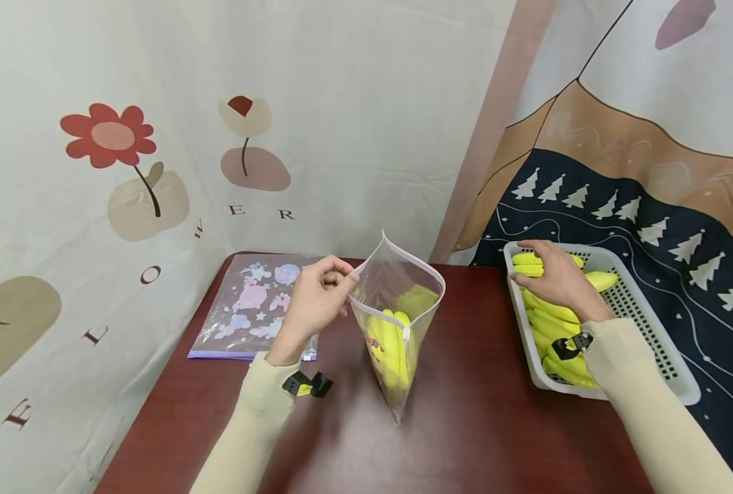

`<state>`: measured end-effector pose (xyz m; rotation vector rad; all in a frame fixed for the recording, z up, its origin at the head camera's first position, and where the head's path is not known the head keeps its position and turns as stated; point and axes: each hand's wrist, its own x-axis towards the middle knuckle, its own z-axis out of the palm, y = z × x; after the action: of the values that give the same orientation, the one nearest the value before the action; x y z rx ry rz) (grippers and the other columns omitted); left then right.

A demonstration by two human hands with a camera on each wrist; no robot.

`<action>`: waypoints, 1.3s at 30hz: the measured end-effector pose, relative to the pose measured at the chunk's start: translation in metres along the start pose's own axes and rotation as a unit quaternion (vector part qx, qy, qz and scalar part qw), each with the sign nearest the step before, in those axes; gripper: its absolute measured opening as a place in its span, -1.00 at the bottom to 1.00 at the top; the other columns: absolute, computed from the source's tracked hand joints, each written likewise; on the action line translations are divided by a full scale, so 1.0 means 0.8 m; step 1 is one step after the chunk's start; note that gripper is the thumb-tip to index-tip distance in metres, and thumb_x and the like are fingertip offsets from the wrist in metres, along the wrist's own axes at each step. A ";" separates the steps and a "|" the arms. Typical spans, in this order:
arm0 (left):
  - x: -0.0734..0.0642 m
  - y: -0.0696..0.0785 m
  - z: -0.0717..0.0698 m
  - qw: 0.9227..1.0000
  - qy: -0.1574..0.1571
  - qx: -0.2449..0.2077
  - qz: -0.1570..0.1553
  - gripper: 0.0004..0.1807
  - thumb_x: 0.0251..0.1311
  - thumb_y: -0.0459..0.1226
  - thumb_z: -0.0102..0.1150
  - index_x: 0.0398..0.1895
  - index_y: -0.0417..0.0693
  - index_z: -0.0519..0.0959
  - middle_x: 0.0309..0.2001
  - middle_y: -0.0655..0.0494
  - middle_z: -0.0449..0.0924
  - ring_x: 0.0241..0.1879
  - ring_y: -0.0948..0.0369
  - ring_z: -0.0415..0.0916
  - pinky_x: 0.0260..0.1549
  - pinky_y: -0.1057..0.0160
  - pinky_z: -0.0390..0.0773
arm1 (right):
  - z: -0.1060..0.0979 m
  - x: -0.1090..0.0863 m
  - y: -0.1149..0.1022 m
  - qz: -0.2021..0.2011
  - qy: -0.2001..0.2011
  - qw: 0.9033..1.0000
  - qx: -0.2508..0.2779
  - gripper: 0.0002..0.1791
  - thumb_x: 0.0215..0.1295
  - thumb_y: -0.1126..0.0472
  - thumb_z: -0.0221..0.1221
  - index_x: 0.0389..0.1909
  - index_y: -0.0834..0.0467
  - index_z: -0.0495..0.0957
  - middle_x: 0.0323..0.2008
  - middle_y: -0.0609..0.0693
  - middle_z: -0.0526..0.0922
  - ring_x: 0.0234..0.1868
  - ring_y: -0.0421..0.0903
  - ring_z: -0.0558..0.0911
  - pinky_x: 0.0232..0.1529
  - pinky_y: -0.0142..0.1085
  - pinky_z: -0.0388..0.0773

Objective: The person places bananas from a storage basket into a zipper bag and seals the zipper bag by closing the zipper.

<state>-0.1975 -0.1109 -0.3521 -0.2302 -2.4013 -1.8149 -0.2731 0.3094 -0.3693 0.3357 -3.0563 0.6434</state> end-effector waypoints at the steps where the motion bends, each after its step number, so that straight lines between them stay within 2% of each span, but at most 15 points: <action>1: 0.000 0.001 0.002 1.000 -0.002 -0.003 0.000 -0.93 0.34 -0.34 0.25 -0.26 -0.19 0.61 -0.59 -0.15 0.57 -0.69 -0.01 0.51 -0.68 0.24 0.56 | 0.000 0.003 0.006 0.003 -0.002 1.000 -0.008 -0.22 0.34 0.02 0.30 0.47 0.23 0.26 0.46 0.39 0.26 0.40 0.44 0.28 0.34 0.42 0.26; 5: -0.001 0.001 0.006 1.000 -0.007 -0.009 0.004 -0.94 0.33 -0.37 0.24 -0.26 -0.22 0.62 -0.59 -0.17 0.57 -0.67 -0.13 0.52 -0.70 0.25 0.55 | -0.001 0.012 0.030 0.010 -0.013 0.999 -0.031 -0.21 0.33 0.04 0.28 0.46 0.29 0.25 0.45 0.44 0.23 0.42 0.48 0.19 0.36 0.44 0.20; 11: -0.001 0.001 0.008 1.000 -0.006 -0.007 0.006 -0.95 0.33 -0.37 0.25 -0.27 -0.20 0.62 -0.60 -0.13 0.57 -0.69 -0.06 0.51 -0.69 0.27 0.56 | -0.002 0.023 0.062 0.030 -0.039 0.997 -0.057 -0.21 0.31 0.11 0.26 0.47 0.31 0.20 0.46 0.49 0.13 0.42 0.50 0.11 0.34 0.46 0.21; 18: 0.000 -0.001 0.007 1.000 -0.012 -0.005 -0.004 -0.93 0.34 -0.34 0.25 -0.25 -0.19 0.63 -0.55 -0.23 0.59 -0.65 -0.12 0.52 -0.66 0.28 0.57 | -0.005 0.034 0.097 0.054 -0.079 0.992 -0.088 -0.19 0.30 0.16 0.28 0.48 0.32 0.17 0.44 0.51 0.11 0.43 0.50 0.09 0.33 0.47 0.22; 24: 0.000 -0.001 0.003 1.000 -0.010 0.001 -0.014 -0.93 0.34 -0.33 0.25 -0.24 -0.18 0.63 -0.53 -0.25 0.59 -0.68 0.01 0.50 -0.65 0.29 0.56 | -0.009 0.047 0.113 0.051 -0.103 0.986 -0.122 -0.19 0.25 0.18 0.30 0.45 0.34 0.21 0.39 0.50 0.19 0.38 0.45 0.17 0.36 0.41 0.26; 30: 0.000 -0.001 0.001 1.000 -0.009 -0.003 -0.012 -0.93 0.33 -0.33 0.25 -0.24 -0.18 0.63 -0.56 -0.16 0.59 -0.64 -0.14 0.52 -0.64 0.28 0.57 | -0.012 0.060 0.120 0.062 -0.130 0.979 -0.141 -0.18 0.20 0.19 0.36 0.44 0.29 0.24 0.38 0.51 0.21 0.33 0.43 0.22 0.34 0.42 0.29; 36: 0.002 -0.005 0.003 1.000 -0.010 -0.001 -0.012 -0.93 0.33 -0.34 0.25 -0.23 -0.19 0.63 -0.59 -0.04 0.58 -0.67 -0.02 0.51 -0.64 0.27 0.58 | -0.005 0.065 0.124 0.070 -0.146 0.976 -0.145 -0.21 0.22 0.27 0.34 0.44 0.28 0.25 0.37 0.53 0.24 0.33 0.43 0.25 0.32 0.41 0.31; 39: 0.001 -0.007 0.003 1.000 -0.009 0.001 -0.013 -0.92 0.33 -0.33 0.26 -0.23 -0.18 0.63 -0.58 -0.09 0.58 -0.67 -0.03 0.51 -0.64 0.27 0.58 | -0.001 0.066 0.124 0.064 -0.142 0.977 -0.149 -0.24 0.23 0.30 0.32 0.43 0.28 0.26 0.35 0.52 0.28 0.31 0.42 0.30 0.30 0.39 0.35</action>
<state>-0.1993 -0.1100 -0.3576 -0.2173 -2.4296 -1.8300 -0.3455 0.3872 -0.4059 0.2461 -3.4005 0.1381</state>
